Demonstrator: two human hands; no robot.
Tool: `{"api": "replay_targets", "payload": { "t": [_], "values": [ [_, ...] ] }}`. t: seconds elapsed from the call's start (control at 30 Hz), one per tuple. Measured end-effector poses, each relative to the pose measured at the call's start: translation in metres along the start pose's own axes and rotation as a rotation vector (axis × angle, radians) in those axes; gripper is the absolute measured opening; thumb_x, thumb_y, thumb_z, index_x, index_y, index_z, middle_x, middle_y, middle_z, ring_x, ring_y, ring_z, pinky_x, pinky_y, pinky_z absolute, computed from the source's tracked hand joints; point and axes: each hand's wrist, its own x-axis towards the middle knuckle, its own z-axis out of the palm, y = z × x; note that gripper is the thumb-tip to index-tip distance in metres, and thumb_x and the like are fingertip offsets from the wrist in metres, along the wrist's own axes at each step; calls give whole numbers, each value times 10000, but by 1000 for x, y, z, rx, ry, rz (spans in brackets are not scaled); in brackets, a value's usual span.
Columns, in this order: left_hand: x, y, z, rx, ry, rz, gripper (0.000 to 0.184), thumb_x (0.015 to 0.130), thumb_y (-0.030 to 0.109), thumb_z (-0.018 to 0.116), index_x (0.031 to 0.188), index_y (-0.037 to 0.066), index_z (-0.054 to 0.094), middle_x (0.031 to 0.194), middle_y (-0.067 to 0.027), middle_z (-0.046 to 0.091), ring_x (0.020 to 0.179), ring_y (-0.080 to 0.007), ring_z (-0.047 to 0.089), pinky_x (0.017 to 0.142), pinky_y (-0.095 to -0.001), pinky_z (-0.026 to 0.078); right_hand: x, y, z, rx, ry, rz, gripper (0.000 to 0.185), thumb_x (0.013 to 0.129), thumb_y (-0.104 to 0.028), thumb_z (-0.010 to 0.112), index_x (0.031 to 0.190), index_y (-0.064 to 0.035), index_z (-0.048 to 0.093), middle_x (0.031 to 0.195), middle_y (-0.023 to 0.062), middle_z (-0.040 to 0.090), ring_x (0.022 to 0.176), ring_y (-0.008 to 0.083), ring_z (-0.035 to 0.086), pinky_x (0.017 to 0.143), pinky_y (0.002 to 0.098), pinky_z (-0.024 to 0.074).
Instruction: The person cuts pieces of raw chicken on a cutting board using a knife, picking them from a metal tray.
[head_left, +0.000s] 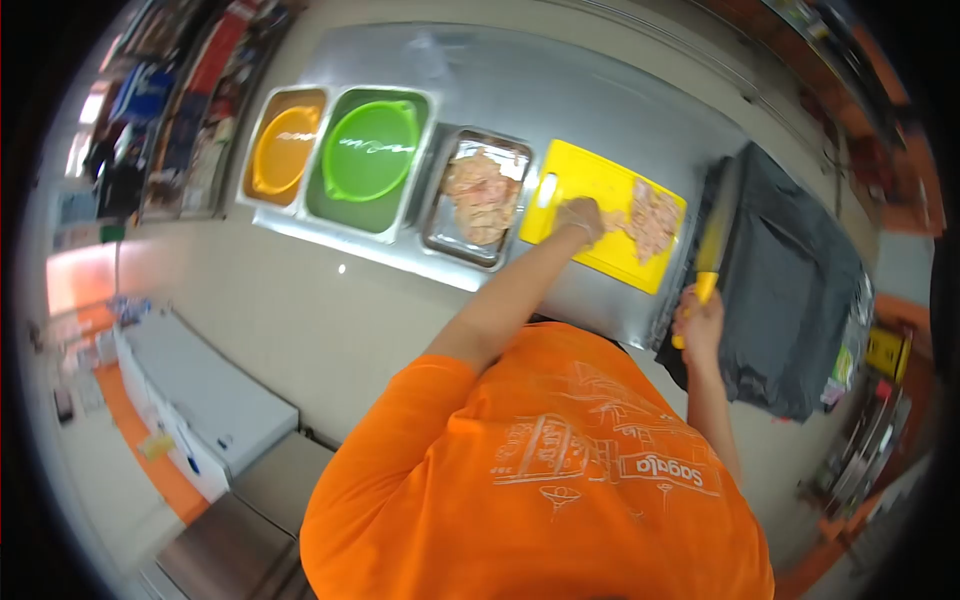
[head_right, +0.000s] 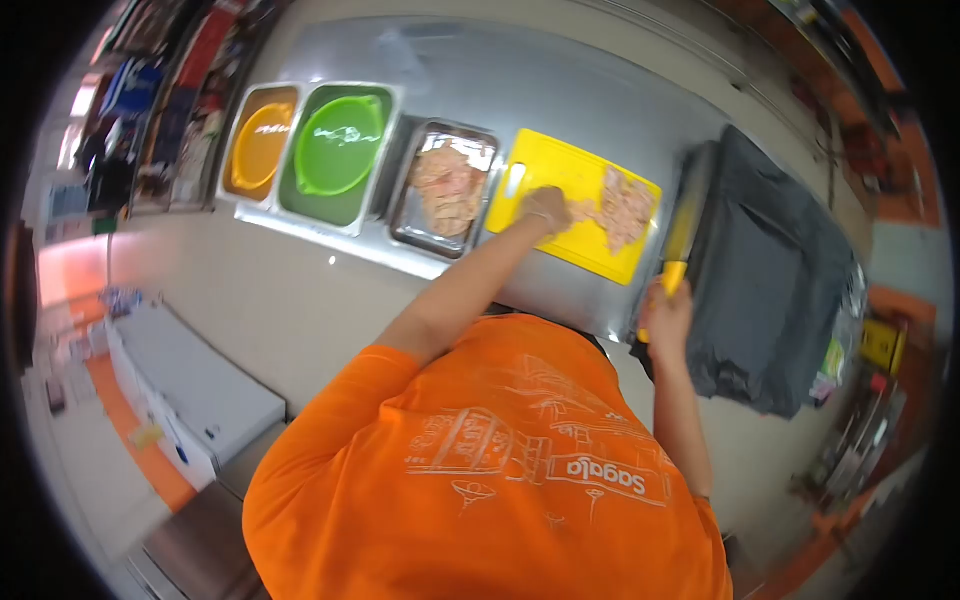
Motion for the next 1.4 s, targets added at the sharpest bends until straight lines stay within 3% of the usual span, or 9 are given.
{"api": "replay_targets", "payload": {
  "t": [0.1, 0.2, 0.33, 0.43, 0.6, 0.73, 0.83, 1.03, 1.4],
  "values": [
    [1, 7, -17, -9, -89, 65, 550, 900, 521, 680, 1150, 36, 748, 1256, -233, 702, 1183, -356, 683, 997, -444, 540, -17, 38, -1, -103, -87, 97, 54, 967, -85, 555, 1017, -83, 532, 726, 3, 521, 490, 74, 461, 411, 258, 372],
    [3, 10, -22, 76, -86, 162, 702, 981, 662, 503, 1047, 8, 749, 1138, -216, 741, 1076, -358, 719, 944, -441, 557, -31, 68, 9, -33, -67, 129, 70, 987, -133, 598, 991, -72, 563, 647, 8, 514, 475, 104, 501, 405, 289, 376],
    [12, 7, -25, -159, -338, 49, 736, 908, 713, 569, 831, -1, 725, 861, -226, 733, 877, -341, 740, 821, -436, 572, -40, 84, 8, -217, -47, 30, 141, 1001, -168, 600, 1027, -35, 558, 703, 107, 597, 566, 205, 611, 527, 374, 464],
    [10, 11, -31, -105, -363, 28, 357, 740, 328, 803, 885, 10, 733, 807, -157, 739, 783, -285, 731, 723, -353, 555, -41, 81, 3, -323, -16, -55, 176, 995, -170, 599, 1059, -12, 550, 771, 195, 630, 684, 332, 660, 636, 447, 492],
    [4, 16, -34, -275, -199, 256, 432, 771, 368, 825, 965, -9, 744, 861, -166, 739, 797, -258, 719, 753, -349, 536, -43, 73, -1, -263, -12, -108, 202, 981, -168, 608, 1065, 1, 535, 863, 265, 642, 838, 464, 655, 718, 500, 484],
    [14, 5, -5, -904, -167, 416, 421, 799, 385, 836, 934, -5, 755, 820, -116, 733, 717, -199, 668, 699, -345, 507, -38, 81, -2, -348, 1, -202, 191, 988, -165, 599, 1052, 2, 531, 857, 271, 652, 823, 467, 662, 706, 507, 487],
    [-1, 4, -17, -372, 87, 184, 388, 806, 393, 832, 825, 10, 768, 670, -48, 676, 605, -172, 580, 591, -350, 465, -32, 81, -1, -384, -64, -216, 220, 1021, -205, 582, 1065, 5, 533, 833, 275, 659, 803, 474, 664, 698, 517, 490],
    [2, -29, 30, -847, -24, 39, 432, 770, 445, 880, 696, 49, 725, 639, -40, 659, 553, -126, 552, 544, -331, 425, -19, 104, 16, -604, -213, -212, 337, 1068, -332, 538, 1112, 2, 533, 799, 312, 665, 773, 521, 655, 687, 575, 497],
    [6, -62, 59, -950, -6, 32, 299, 847, 289, 818, 752, 21, 727, 672, -62, 711, 601, -132, 670, 546, -294, 500, -8, 157, 55, -643, -264, -309, 351, 1056, -348, 546, 1118, -3, 524, 780, 330, 664, 742, 542, 656, 660, 621, 505]
  ]
}}
